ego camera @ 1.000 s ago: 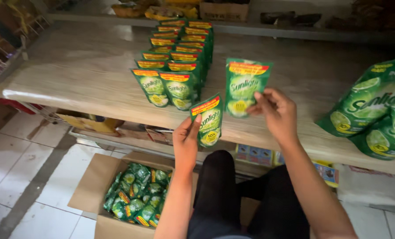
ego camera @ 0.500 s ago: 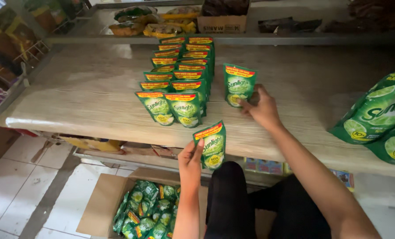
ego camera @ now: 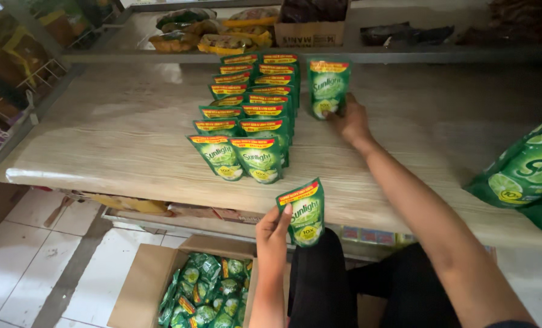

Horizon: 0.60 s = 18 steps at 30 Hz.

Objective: The person picks up green liquid soap packets from a cardboard box on the floor and stands them up in rows on a wooden shelf.

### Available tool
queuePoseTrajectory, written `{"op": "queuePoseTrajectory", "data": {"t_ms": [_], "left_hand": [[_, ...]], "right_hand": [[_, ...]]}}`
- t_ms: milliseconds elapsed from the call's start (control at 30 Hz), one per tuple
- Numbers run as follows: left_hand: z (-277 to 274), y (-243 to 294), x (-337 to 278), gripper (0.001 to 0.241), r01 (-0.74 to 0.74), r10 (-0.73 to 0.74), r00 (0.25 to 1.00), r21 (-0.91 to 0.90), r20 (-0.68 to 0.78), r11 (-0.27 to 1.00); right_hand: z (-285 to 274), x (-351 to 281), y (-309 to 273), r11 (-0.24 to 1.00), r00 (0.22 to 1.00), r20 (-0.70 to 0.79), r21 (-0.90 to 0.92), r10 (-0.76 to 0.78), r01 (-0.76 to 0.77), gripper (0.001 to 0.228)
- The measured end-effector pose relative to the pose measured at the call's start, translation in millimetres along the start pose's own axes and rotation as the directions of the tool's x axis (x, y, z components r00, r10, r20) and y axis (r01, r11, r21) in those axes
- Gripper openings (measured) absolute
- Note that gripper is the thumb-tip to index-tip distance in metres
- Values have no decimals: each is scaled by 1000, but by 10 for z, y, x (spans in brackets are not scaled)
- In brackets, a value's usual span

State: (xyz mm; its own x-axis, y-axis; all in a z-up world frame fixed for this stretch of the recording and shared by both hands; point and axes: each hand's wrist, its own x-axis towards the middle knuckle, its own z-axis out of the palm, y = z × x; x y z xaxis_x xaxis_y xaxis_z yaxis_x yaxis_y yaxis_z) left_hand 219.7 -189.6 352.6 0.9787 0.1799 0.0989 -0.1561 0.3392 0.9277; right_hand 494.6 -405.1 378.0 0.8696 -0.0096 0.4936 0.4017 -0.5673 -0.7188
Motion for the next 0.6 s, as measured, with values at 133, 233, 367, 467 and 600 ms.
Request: {"op": "queuePoseTrajectory", "data": {"t_ms": [133,233,367,467,600], "left_hand": [[-2,90,-36,25,120,-121,993,-37,-10,992],[22,130,-54,27,169,-171,985,-109,-13,980],[61,146,-75,28,157,-157,988,-73,2,985],[79,132,-82,27,156,-155,988,-71,11,985],[86,119,-72,26,168,-167,986,-65,9,984]], "right_hand": [[198,110,108,998,997,-49,31,-61,62,40],[257,101,151,997,996,-57,27,-65,67,39],[271,133,151,999,998,-31,10,-52,52,39],[275,154,163,998,998,-20,0,-65,65,39],[299,159,205,997,998,-4,41,-65,66,39]]}}
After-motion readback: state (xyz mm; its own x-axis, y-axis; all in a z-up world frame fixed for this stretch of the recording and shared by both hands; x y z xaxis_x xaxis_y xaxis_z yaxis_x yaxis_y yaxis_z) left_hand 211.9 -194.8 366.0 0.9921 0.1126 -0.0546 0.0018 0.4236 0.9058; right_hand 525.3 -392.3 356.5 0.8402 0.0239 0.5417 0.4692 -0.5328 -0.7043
